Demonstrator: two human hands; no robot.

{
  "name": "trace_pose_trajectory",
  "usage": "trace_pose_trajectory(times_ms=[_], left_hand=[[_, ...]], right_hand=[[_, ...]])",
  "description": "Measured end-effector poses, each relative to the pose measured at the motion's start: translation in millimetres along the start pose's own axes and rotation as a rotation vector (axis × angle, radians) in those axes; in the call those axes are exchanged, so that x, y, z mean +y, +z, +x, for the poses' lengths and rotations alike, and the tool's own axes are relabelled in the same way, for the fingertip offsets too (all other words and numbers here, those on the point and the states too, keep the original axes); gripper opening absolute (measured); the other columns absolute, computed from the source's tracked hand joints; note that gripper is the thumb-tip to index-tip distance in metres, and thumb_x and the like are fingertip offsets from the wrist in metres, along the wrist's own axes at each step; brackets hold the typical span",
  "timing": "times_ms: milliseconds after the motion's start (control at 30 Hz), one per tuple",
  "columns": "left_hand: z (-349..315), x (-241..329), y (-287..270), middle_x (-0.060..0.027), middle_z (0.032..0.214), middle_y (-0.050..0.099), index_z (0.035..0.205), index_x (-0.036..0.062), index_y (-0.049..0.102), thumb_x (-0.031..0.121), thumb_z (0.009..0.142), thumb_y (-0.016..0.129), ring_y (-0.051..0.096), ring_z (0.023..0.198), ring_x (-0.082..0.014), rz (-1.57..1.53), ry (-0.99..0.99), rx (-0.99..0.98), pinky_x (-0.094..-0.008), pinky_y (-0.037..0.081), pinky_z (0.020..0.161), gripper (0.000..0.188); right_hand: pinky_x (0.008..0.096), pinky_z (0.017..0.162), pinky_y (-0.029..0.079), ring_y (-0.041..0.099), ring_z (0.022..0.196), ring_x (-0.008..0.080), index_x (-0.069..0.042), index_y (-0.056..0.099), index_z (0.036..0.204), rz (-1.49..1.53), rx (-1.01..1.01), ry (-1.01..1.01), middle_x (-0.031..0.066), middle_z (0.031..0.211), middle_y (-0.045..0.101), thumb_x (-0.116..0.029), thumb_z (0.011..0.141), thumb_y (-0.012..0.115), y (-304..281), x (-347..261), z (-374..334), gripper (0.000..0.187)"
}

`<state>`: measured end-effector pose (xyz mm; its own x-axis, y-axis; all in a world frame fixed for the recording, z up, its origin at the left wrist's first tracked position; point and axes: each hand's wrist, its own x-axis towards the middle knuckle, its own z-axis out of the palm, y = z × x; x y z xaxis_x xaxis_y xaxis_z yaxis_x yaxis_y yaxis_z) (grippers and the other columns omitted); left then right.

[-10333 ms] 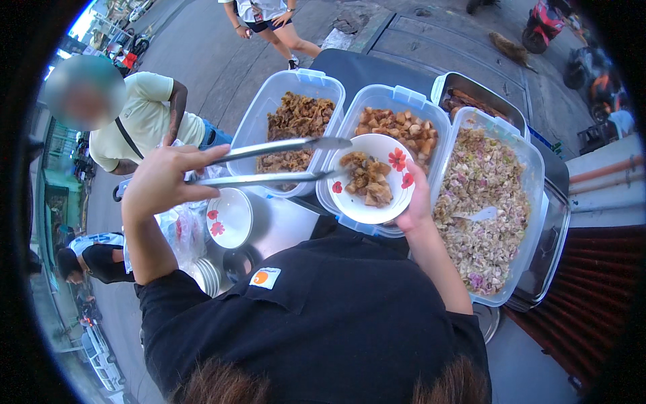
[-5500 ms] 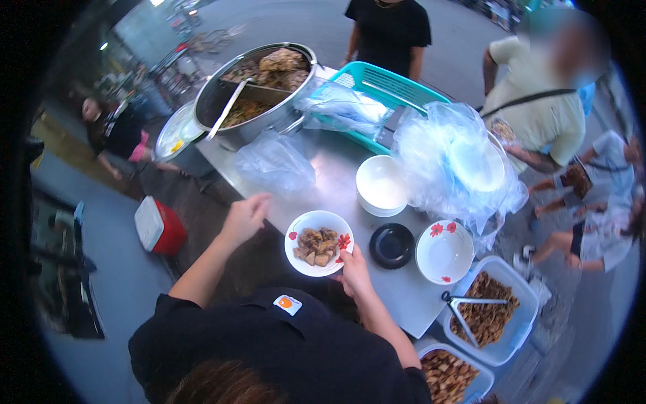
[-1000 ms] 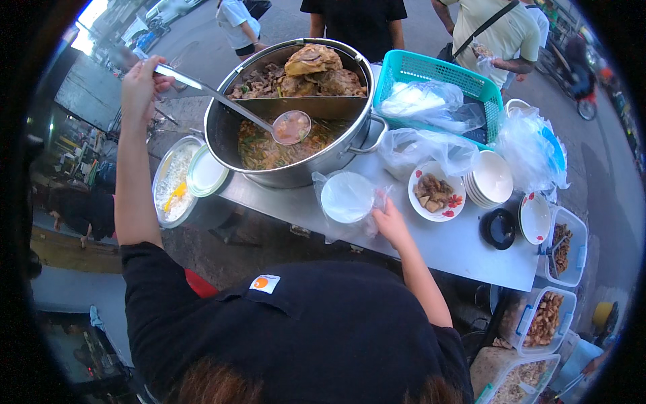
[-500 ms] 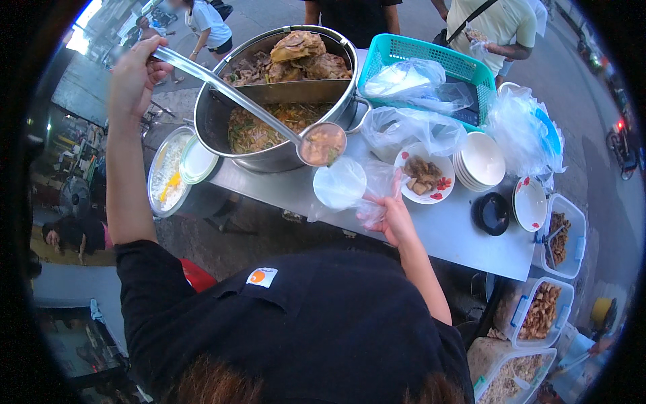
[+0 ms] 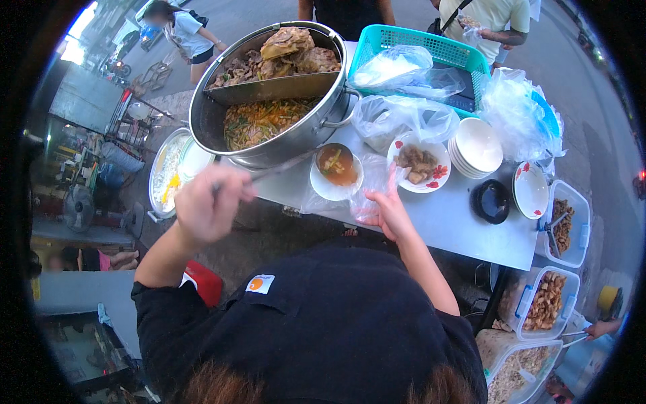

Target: The person scoops various cooked foods from large containers into plastic bags and bowls, then hands them to customers at a street food stall. They use tongs and a ladle to transfer items and occasionally handle cash from customers.

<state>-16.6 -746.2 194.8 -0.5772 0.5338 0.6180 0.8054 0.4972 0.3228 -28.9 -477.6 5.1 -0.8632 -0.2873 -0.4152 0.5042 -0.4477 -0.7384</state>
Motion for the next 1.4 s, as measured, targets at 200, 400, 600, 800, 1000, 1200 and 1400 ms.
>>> trace_pose_trajectory(times_ms=[200, 400, 600, 800, 1000, 1200, 1400], left_hand=[[-27.1, 17.3, -5.1, -0.0100, 0.079, 0.061, 0.092, -0.0055, 0.059, 0.010, 0.076, 0.068, 0.065, 0.068, -0.0200, -0.004, 0.488, -0.219, -0.0283, 0.055, 0.060, 0.024], [-43.8, 14.0, -39.4, -0.0137, 0.077, 0.061, 0.086, -0.0029, 0.052, -0.002, 0.087, 0.046, 0.064, 0.065, -0.0237, -0.118, 0.109, -0.053, -0.0330, 0.057, 0.066, 0.006], [-40.9, -53.2, -95.7, -0.0127, 0.076, 0.061, 0.104, -0.0070, 0.052, 0.021, 0.096, 0.048, 0.063, 0.059, -0.0157, -0.340, -0.741, 0.970, -0.0229, 0.052, 0.055, 0.029], [-54.7, -113.2, -106.9, -0.0128, 0.081, 0.063, 0.104, -0.0070, 0.053, 0.020, 0.095, 0.050, 0.065, 0.065, -0.0160, -0.083, -0.660, 0.865, -0.0227, 0.053, 0.058, 0.029], [-53.3, -179.7, -40.7, -0.0117, 0.081, 0.061, 0.094, 0.0014, 0.057, 0.008, 0.087, 0.059, 0.062, 0.062, -0.0245, 0.626, -0.097, 0.215, -0.0332, 0.050, 0.052, 0.010], [-62.5, -198.9, -12.6, -0.0096, 0.077, 0.058, 0.088, -0.0004, 0.055, 0.005, 0.083, 0.060, 0.060, 0.063, -0.0249, 0.568, -0.035, -0.051, -0.0319, 0.050, 0.054, 0.009], [-55.3, -172.8, 1.5, -0.0098, 0.076, 0.059, 0.087, -0.0010, 0.056, 0.005, 0.083, 0.060, 0.060, 0.062, -0.0233, 0.431, -0.073, -0.029, -0.0308, 0.051, 0.054, 0.008]], right_hand=[[0.0403, 0.068, 0.056, 0.062, 0.090, 0.0321, -0.026, -0.008, 0.146, 0.017, -0.002, 0.044, 0.0170, 0.130, 0.041, -0.010, 0.087, 0.049, -3.2, -4.5, 4.3, 0.084], [0.0426, 0.074, 0.054, 0.059, 0.096, 0.0319, -0.012, 0.013, 0.146, 0.015, 0.018, 0.099, 0.0172, 0.137, 0.034, -0.012, 0.087, 0.051, -9.6, -11.1, 2.4, 0.070], [0.0423, 0.074, 0.054, 0.058, 0.096, 0.0313, -0.010, 0.021, 0.144, 0.027, 0.048, 0.119, 0.0163, 0.136, 0.035, -0.012, 0.086, 0.051, -11.1, -13.1, 0.2, 0.065], [0.0406, 0.072, 0.055, 0.059, 0.096, 0.0310, -0.009, 0.026, 0.141, 0.052, 0.073, 0.107, 0.0147, 0.128, 0.043, -0.010, 0.086, 0.050, -9.9, -12.0, -1.4, 0.060], [0.0408, 0.073, 0.056, 0.060, 0.095, 0.0307, -0.007, 0.027, 0.140, 0.107, 0.062, 0.036, 0.0157, 0.126, 0.045, -0.009, 0.084, 0.052, -5.2, -9.2, -5.8, 0.061], [0.0413, 0.074, 0.056, 0.060, 0.098, 0.0308, -0.005, 0.025, 0.140, 0.133, 0.053, 0.017, 0.0162, 0.128, 0.044, -0.011, 0.082, 0.054, -3.8, -8.0, -4.3, 0.065], [0.0407, 0.075, 0.056, 0.059, 0.099, 0.0300, -0.005, 0.026, 0.140, 0.133, 0.023, -0.010, 0.0161, 0.128, 0.044, -0.013, 0.082, 0.053, -4.1, -7.3, 2.7, 0.065]])
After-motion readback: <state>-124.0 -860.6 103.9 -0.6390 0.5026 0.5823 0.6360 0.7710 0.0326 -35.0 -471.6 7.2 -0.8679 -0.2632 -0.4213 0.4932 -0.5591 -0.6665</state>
